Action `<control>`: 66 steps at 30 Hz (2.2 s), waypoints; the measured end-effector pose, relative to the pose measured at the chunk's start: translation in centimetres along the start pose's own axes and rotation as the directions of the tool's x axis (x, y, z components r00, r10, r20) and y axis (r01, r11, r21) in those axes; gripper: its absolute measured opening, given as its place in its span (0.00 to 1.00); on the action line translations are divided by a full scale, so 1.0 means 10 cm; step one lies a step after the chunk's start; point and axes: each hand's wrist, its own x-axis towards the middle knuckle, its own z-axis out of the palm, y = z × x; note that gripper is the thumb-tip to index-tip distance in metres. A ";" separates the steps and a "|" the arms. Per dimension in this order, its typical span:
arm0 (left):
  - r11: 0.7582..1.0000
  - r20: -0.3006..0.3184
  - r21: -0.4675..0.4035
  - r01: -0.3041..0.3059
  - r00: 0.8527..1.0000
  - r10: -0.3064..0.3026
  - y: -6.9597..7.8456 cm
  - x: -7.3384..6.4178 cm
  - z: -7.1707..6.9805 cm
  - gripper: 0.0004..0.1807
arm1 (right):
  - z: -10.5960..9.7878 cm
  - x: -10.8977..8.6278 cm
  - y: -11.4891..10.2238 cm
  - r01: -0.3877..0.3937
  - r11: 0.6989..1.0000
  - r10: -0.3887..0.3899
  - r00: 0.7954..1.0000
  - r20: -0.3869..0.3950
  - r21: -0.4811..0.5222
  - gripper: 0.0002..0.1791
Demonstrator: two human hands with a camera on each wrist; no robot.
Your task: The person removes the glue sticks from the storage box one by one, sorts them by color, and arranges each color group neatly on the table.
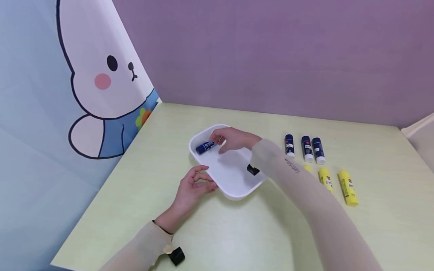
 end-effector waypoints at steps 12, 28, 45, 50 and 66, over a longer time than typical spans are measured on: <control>1.000 -0.004 0.007 -0.014 1.000 0.014 -0.01 0.00 0.00 0.31 | 0.06 0.12 0.07 -0.073 0.997 0.068 0.993 -0.093 -0.041 0.25; 1.000 -0.007 0.013 -0.023 1.000 0.023 -0.02 0.01 0.00 0.31 | 0.09 0.19 0.03 -0.137 0.972 0.115 0.986 -0.121 -0.193 0.22; 1.000 0.003 0.028 -0.006 1.000 0.006 0.01 0.01 0.00 0.31 | 0.15 0.13 0.10 -0.210 0.977 0.207 0.975 0.086 0.034 0.30; 1.000 -0.009 0.030 -0.001 1.000 0.002 0.01 0.01 0.00 0.30 | 0.16 0.11 0.08 -0.219 0.974 0.213 0.973 0.089 0.065 0.30; 0.999 -0.016 0.043 -0.008 1.000 0.009 0.03 -0.01 -0.01 0.29 | 0.05 -0.01 0.00 -0.220 0.972 0.212 0.973 0.093 0.087 0.28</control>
